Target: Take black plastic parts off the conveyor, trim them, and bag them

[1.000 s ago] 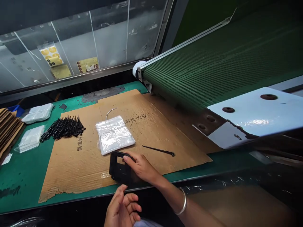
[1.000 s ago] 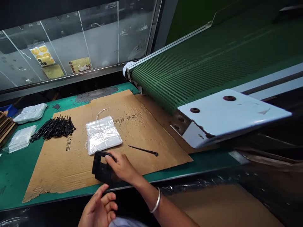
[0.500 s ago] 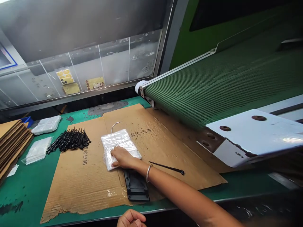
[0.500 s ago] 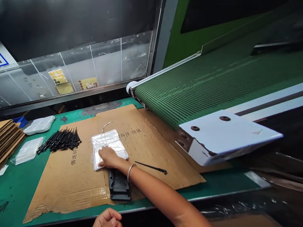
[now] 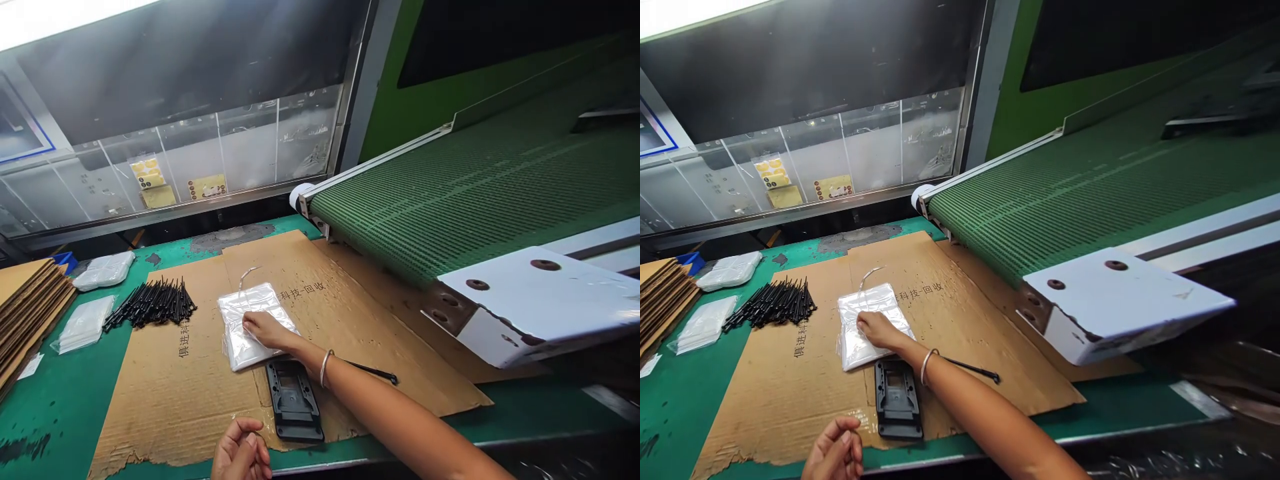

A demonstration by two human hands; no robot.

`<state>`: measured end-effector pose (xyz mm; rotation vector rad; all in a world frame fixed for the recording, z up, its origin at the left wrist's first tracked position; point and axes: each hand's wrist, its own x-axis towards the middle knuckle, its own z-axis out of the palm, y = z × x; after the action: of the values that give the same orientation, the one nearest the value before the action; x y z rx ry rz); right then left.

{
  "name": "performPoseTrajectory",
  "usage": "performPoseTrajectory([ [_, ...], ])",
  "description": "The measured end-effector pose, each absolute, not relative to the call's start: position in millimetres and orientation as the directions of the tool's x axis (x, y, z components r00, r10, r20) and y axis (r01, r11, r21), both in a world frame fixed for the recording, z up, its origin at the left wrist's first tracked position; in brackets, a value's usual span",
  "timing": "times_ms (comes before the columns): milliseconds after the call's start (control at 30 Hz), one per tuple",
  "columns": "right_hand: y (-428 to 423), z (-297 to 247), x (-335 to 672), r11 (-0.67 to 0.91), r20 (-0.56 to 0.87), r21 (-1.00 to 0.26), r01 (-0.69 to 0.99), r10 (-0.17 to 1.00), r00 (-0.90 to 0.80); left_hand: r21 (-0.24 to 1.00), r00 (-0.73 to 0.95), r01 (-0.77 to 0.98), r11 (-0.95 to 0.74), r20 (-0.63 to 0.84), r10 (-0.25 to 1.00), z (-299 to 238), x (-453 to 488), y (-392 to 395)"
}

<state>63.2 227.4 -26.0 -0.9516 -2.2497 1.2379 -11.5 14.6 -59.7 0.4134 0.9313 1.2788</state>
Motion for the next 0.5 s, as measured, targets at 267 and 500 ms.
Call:
performPoseTrajectory([
  [267, 236, 4, 63, 0.016, 0.035, -0.999, -0.036, 0.786, -0.618, 0.914, -0.473, -0.403, -0.039, -0.171, 0.865, -61, -12, 32],
  [500, 166, 27, 70, -0.178, 0.019, -0.975, -0.136, 0.539, -0.842, 0.945, -0.605, 0.135, -0.297, 0.316, 0.731, 1, -13, 44],
])
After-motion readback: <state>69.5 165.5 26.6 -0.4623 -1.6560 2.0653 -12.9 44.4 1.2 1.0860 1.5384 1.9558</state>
